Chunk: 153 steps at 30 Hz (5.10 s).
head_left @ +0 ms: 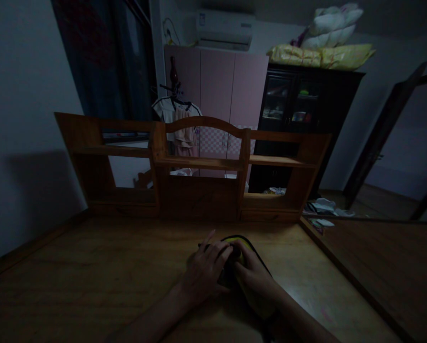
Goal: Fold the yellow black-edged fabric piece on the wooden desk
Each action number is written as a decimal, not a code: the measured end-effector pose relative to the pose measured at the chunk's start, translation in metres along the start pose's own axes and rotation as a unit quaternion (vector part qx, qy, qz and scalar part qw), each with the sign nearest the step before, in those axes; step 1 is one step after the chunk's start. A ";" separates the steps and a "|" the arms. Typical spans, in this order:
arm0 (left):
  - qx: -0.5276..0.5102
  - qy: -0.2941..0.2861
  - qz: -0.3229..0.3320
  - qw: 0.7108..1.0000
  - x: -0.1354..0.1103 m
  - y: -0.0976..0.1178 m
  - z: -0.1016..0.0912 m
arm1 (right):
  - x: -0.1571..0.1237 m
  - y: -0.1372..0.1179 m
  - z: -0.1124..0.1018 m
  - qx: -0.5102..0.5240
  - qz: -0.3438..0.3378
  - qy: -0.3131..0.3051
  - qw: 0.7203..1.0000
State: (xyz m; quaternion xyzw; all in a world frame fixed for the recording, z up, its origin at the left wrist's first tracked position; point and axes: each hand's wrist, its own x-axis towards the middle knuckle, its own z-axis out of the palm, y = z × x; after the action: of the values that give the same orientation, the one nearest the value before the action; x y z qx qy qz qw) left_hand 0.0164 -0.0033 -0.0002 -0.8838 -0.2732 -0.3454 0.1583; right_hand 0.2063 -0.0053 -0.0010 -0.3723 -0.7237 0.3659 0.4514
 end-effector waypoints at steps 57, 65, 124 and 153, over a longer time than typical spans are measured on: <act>-0.028 -0.019 -0.005 0.999 0.002 0.001 0.001 | 0.002 0.001 -0.001 -0.029 -0.001 -0.006 1.000; -0.025 -0.012 0.001 1.000 0.000 0.002 0.003 | -0.001 -0.005 0.000 -0.017 0.009 -0.021 1.000; -0.007 -0.012 -0.018 1.000 0.000 0.000 0.006 | 0.003 0.009 -0.007 -0.244 0.008 0.016 0.970; -0.011 -0.028 -0.015 0.999 0.002 0.001 0.004 | 0.001 0.007 -0.008 -0.247 -0.001 -0.027 0.969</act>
State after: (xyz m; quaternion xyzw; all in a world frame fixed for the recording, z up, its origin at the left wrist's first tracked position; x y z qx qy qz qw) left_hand 0.0207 -0.0016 -0.0022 -0.8906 -0.2868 -0.3258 0.1359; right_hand 0.2146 0.0003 -0.0037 -0.4618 -0.8040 0.1851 0.3256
